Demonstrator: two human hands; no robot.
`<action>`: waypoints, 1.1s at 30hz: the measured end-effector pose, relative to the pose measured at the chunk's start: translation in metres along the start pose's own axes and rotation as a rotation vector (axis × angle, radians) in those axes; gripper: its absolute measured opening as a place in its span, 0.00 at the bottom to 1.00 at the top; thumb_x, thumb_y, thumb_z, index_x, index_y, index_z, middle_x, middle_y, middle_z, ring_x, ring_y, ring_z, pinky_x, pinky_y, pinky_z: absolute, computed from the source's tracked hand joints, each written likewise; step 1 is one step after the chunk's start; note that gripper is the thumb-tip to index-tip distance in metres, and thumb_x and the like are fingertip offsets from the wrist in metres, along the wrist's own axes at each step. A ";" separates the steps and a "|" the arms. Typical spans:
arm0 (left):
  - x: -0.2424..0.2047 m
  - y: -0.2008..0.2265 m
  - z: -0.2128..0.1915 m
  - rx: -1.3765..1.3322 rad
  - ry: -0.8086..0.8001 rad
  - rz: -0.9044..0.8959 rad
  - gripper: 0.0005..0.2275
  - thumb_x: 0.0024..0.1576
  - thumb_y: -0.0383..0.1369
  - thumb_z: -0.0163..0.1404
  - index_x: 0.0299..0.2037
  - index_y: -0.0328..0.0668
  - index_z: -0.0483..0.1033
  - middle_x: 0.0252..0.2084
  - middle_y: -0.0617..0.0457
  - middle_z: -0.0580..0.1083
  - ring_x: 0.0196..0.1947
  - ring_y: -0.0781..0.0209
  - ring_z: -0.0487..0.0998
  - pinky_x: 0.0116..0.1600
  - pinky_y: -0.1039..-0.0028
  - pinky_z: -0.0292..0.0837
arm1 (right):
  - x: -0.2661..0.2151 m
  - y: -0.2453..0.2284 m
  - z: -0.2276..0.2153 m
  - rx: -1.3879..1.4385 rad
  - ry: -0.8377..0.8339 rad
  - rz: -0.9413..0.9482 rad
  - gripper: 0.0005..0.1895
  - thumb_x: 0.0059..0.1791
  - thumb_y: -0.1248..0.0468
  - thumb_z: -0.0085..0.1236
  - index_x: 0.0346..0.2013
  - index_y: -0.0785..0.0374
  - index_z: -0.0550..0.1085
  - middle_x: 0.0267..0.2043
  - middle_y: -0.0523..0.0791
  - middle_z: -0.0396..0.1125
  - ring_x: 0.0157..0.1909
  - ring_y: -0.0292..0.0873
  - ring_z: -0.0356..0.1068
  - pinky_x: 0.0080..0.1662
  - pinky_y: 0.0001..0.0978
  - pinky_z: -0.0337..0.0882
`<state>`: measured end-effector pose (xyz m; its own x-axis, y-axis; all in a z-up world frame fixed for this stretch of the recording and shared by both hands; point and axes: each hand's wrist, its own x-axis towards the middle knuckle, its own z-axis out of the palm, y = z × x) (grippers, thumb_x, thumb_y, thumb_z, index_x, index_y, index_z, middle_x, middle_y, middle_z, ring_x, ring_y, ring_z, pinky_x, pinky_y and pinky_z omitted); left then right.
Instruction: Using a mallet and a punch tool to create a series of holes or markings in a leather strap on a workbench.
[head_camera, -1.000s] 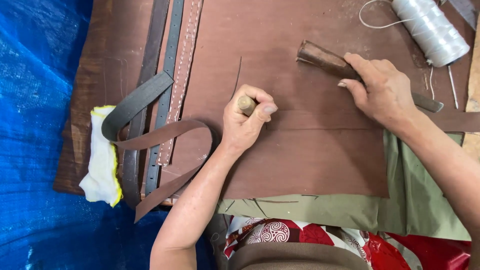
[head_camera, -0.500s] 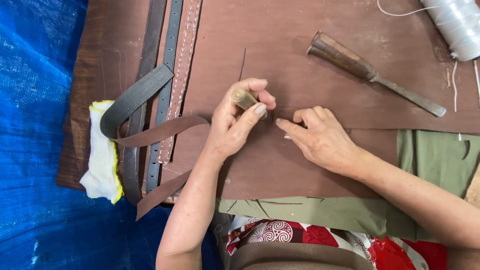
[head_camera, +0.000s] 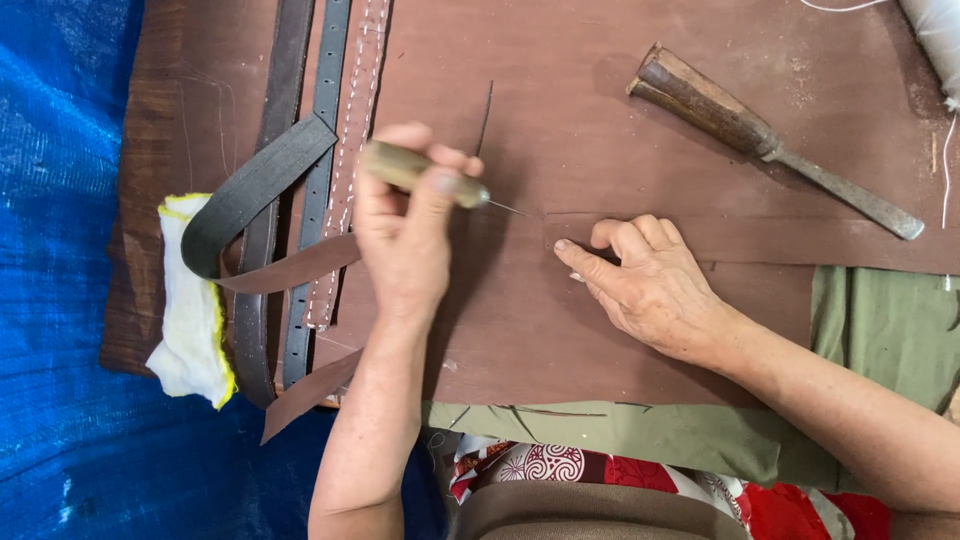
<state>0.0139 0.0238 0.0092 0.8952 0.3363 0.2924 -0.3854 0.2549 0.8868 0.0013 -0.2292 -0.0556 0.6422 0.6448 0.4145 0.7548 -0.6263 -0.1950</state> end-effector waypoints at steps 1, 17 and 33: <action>-0.001 0.003 0.002 0.000 -0.004 -0.003 0.13 0.63 0.28 0.55 0.56 0.39 0.69 0.43 0.48 0.78 0.45 0.59 0.84 0.49 0.73 0.86 | 0.001 0.000 -0.001 0.000 0.000 0.004 0.17 0.55 0.56 0.53 0.58 0.41 0.77 0.46 0.41 0.60 0.45 0.47 0.64 0.47 0.40 0.67; -0.018 0.003 0.019 0.138 -0.487 -0.004 0.23 0.50 0.37 0.67 0.56 0.44 0.80 0.40 0.52 0.74 0.40 0.66 0.78 0.52 0.70 0.77 | 0.042 -0.022 -0.061 0.681 0.097 0.308 0.12 0.47 0.60 0.68 0.42 0.60 0.78 0.36 0.45 0.71 0.36 0.47 0.78 0.36 0.38 0.77; -0.069 0.008 0.000 1.292 -0.818 0.028 0.19 0.62 0.35 0.53 0.64 0.49 0.73 0.34 0.50 0.67 0.31 0.46 0.76 0.31 0.56 0.74 | 0.042 -0.012 -0.036 1.199 0.269 0.620 0.08 0.58 0.69 0.48 0.47 0.66 0.60 0.39 0.51 0.68 0.38 0.56 0.81 0.46 0.42 0.85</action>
<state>-0.0507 0.0024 -0.0037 0.9323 -0.3595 0.0411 -0.3390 -0.8283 0.4461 0.0144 -0.2111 -0.0038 0.9713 0.2111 0.1096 0.0971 0.0686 -0.9929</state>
